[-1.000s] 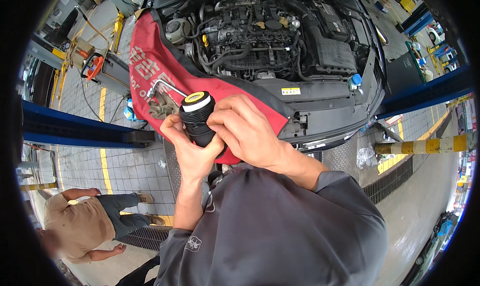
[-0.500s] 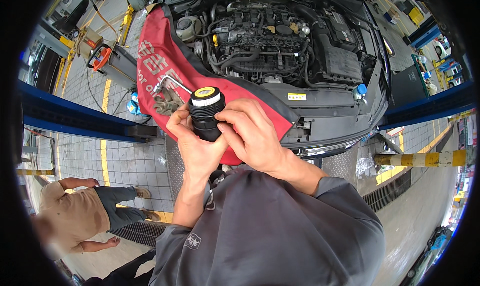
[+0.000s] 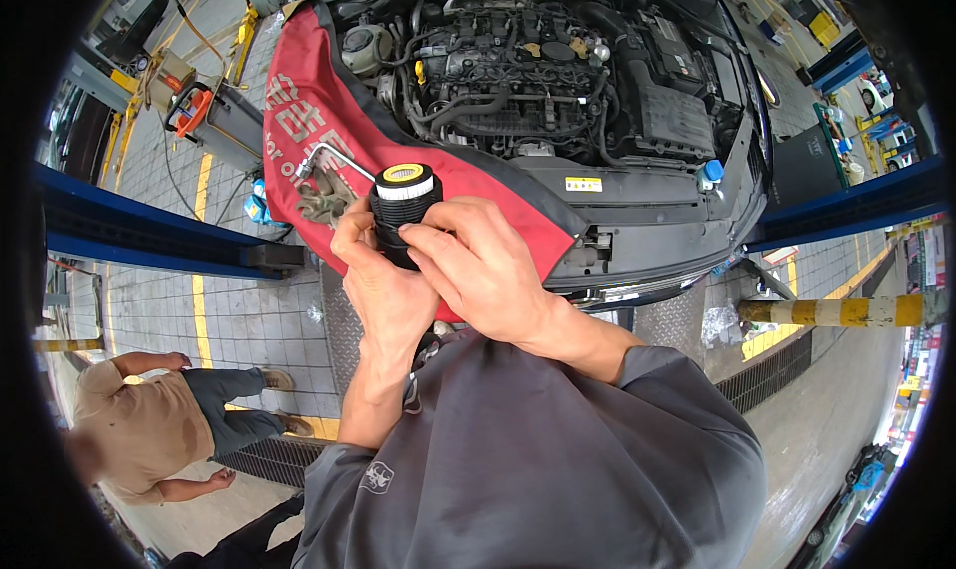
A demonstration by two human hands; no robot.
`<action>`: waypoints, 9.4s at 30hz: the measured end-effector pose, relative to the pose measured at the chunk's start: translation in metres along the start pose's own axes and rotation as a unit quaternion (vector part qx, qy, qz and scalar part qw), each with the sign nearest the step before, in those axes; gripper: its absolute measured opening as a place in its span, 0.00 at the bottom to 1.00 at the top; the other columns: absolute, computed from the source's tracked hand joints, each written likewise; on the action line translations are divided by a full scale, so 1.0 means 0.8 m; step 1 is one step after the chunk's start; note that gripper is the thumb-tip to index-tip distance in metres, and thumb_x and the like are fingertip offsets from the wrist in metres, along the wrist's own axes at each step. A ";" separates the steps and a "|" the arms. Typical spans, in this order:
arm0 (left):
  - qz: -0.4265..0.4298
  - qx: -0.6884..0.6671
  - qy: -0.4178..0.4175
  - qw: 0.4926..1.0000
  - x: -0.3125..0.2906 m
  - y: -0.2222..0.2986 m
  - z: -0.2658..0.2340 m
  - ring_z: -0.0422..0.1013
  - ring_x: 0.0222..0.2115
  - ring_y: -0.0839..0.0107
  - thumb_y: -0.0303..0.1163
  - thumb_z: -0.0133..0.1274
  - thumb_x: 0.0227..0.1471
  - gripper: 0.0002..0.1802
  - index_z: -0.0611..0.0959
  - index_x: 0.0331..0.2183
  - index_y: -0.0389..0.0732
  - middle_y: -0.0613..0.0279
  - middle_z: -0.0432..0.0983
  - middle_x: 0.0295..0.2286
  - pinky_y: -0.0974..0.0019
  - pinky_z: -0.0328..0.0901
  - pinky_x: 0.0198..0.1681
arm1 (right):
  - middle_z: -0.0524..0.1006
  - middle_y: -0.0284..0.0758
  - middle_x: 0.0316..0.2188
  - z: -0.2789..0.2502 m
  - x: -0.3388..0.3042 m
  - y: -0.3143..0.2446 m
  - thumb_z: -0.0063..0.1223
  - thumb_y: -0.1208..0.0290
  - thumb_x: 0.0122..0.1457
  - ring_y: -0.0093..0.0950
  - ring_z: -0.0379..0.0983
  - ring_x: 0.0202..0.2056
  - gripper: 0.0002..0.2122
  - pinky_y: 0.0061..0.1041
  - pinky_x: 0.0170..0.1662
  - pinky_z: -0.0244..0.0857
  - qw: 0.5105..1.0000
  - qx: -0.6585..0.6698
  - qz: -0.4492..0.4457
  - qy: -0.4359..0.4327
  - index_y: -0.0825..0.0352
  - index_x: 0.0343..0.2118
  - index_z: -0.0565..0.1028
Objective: The person installs a new oil filter into the engine bay, secures it with a wrench, and then sprays a cleaning agent into the engine area. The task is performed in a professional auto repair shop with other people present.
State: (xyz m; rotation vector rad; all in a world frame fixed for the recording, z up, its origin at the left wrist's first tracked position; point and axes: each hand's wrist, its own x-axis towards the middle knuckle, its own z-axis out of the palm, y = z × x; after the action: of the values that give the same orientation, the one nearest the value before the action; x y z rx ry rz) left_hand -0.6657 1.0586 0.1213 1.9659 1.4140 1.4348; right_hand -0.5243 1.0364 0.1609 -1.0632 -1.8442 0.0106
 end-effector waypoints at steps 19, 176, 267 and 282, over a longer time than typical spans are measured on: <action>-0.190 -0.424 0.006 0.886 0.012 -0.011 -0.014 0.68 0.56 0.66 0.34 0.78 0.49 0.55 0.53 0.63 0.40 0.54 0.66 0.56 0.57 0.67 0.62 | 0.69 0.45 0.66 0.003 -0.044 0.011 0.72 0.69 0.62 0.38 0.71 0.65 0.44 0.41 0.68 0.65 0.881 0.335 0.308 -0.127 0.73 0.74 0.56; -0.168 0.097 0.003 0.981 0.021 -0.424 0.063 0.72 0.52 0.49 0.35 0.66 0.59 0.16 0.85 0.47 0.41 0.51 0.77 0.50 0.49 0.66 0.58 | 0.72 0.51 0.58 0.195 0.145 0.382 0.69 0.54 0.59 0.51 0.75 0.58 0.34 0.41 0.61 0.70 0.885 -0.171 0.379 -0.209 0.62 0.67 0.71; -0.161 0.105 -0.002 0.981 0.028 -0.424 0.061 0.75 0.45 0.54 0.32 0.65 0.59 0.10 0.86 0.42 0.43 0.57 0.81 0.44 0.51 0.66 0.51 | 0.86 0.51 0.33 0.326 0.135 0.475 0.46 0.46 0.75 0.51 0.85 0.40 0.29 0.47 0.46 0.77 0.781 -0.355 0.241 -0.454 0.73 0.35 0.83; -0.159 0.105 0.001 0.982 0.029 -0.422 0.061 0.75 0.45 0.53 0.31 0.65 0.58 0.09 0.86 0.41 0.43 0.57 0.81 0.43 0.51 0.67 0.51 | 0.85 0.52 0.38 0.312 0.138 0.487 0.52 0.58 0.72 0.51 0.85 0.42 0.18 0.49 0.46 0.77 0.781 -0.325 0.182 -0.501 0.74 0.42 0.78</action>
State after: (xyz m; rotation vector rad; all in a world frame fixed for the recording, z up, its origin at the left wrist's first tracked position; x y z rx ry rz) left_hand -0.7994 1.2455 -0.1321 1.7498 1.8471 1.1847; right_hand -0.4687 1.4553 -0.0582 -2.1975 -2.6241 0.2232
